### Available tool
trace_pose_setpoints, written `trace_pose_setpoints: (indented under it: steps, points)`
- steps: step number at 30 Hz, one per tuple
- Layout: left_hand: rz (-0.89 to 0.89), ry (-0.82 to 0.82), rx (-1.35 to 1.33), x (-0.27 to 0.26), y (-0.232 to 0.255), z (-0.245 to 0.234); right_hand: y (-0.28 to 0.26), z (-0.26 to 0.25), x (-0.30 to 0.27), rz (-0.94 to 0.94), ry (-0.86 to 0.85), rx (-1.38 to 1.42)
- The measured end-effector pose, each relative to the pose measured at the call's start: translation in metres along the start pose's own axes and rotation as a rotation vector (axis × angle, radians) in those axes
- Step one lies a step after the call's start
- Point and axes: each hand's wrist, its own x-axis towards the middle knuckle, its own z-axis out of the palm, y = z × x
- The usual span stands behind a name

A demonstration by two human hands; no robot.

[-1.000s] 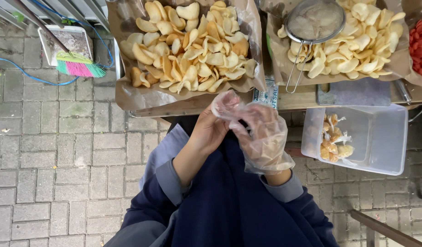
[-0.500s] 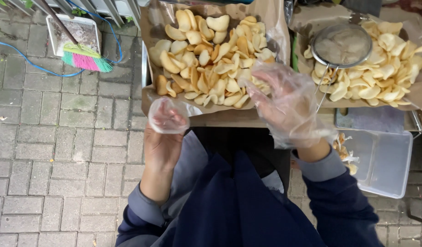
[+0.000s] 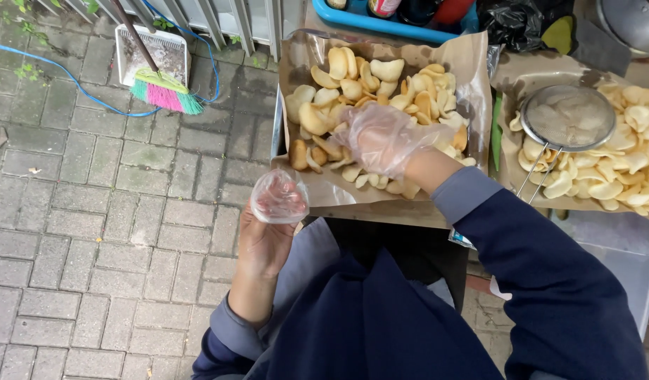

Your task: The person repeatedly picks up light-colored fried snacks from a tray and places them into small clear plastic bags. They tie each bag and set it into a nearby container. The process is repeated throughout the clip.

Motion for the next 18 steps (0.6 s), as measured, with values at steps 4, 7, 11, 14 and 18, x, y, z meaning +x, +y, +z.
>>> trace_pose_setpoints:
  steps: [4, 7, 11, 14, 18]
  points:
    - [-0.054, -0.006, -0.01, 0.011, -0.015, -0.008, 0.04, -0.008, 0.006, 0.078, -0.089, 0.074]
    - [-0.095, 0.003, -0.039, 0.015, -0.021, -0.008, 0.059, -0.008, 0.008, 0.122, -0.152, 0.124]
    - [-0.13, 0.03, -0.027, 0.021, -0.03, -0.006, 0.01, -0.031, 0.004, 0.296, 0.037, 0.347]
    - [-0.164, -0.019, 0.032, 0.026, -0.035, 0.005, -0.025, -0.064, 0.011, 0.586, 0.046, 0.967]
    - [-0.223, 0.024, -0.06, 0.038, -0.06, 0.019, -0.038, -0.06, -0.014, 0.177, 0.035, 1.117]
